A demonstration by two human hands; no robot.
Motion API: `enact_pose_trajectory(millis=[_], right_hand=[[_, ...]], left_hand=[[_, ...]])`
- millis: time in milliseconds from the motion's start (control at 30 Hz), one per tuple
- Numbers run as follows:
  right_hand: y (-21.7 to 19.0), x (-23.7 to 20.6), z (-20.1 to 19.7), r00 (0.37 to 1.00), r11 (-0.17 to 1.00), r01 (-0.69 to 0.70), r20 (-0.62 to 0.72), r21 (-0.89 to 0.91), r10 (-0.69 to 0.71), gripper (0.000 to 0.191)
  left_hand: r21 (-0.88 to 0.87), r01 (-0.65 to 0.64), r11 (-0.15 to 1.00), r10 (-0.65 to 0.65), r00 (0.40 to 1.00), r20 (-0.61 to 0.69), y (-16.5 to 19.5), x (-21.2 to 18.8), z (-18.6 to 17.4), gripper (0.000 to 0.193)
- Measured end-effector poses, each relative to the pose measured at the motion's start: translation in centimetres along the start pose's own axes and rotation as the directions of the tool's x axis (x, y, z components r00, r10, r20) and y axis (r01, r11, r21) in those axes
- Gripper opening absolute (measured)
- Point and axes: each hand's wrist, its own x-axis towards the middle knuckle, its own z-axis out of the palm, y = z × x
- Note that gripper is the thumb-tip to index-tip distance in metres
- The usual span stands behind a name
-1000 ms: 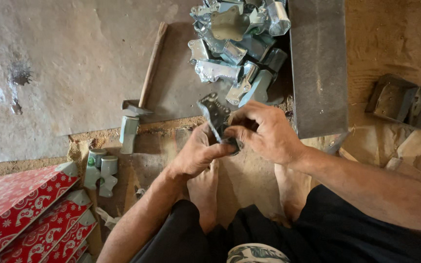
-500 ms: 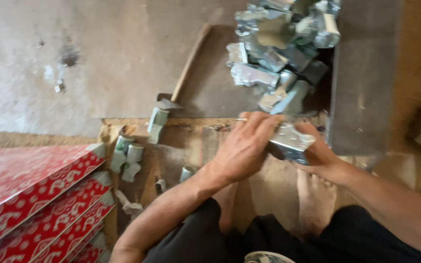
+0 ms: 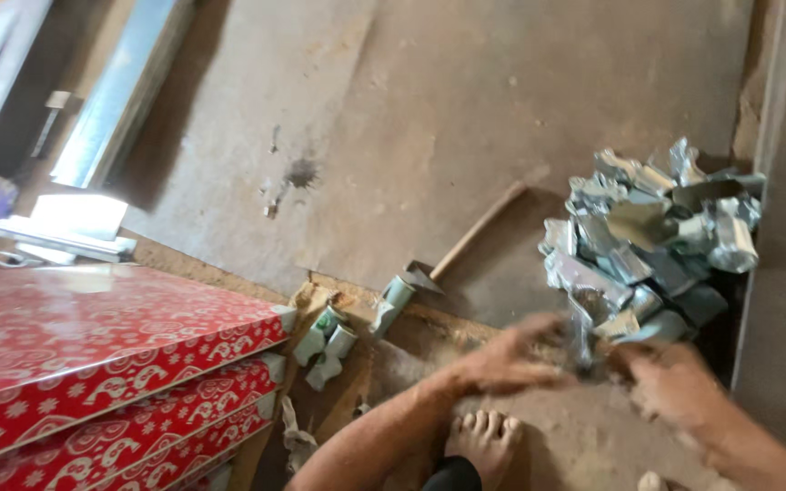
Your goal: The person picks up small metal parts from a pile, places them on a metal bar, and strikes them with a hammer to shape or flatten them. The person handles the parts one at a time, repeatedly picking, positioning, and hammering.
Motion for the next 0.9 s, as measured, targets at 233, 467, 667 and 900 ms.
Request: enact_pose_trajectory(millis=[233, 467, 667, 900], right_hand=[[-2.3, 5.3, -6.4, 0.781, 0.769, 0.577, -0.089, -0.274, -0.618, 0.043], [6.4, 9.9, -6.6, 0.865, 0.838, 0.477, -0.026, -0.265, -0.500, 0.036], [4.4, 6.7, -6.2, 0.715, 0.662, 0.687, 0.123, -0.299, -0.688, 0.063], [-1.4, -5.0, 0.9, 0.837, 0.823, 0.520, -0.056, -0.231, -0.544, 0.038]], left_hand=[[0.545, 0.774, 0.323, -0.116, 0.604, -0.789, -4.4, -2.7, -15.3, 0.072], [0.600, 0.734, 0.319, -0.238, 0.675, -0.699, -4.8, -5.3, -18.1, 0.066], [-0.238, 0.146, 0.960, -0.267, 0.732, -0.627, 1.9, -3.8, -15.5, 0.057], [-0.350, 0.140, 0.926, -0.146, 0.989, 0.009, 3.6, 0.2, 2.6, 0.057]])
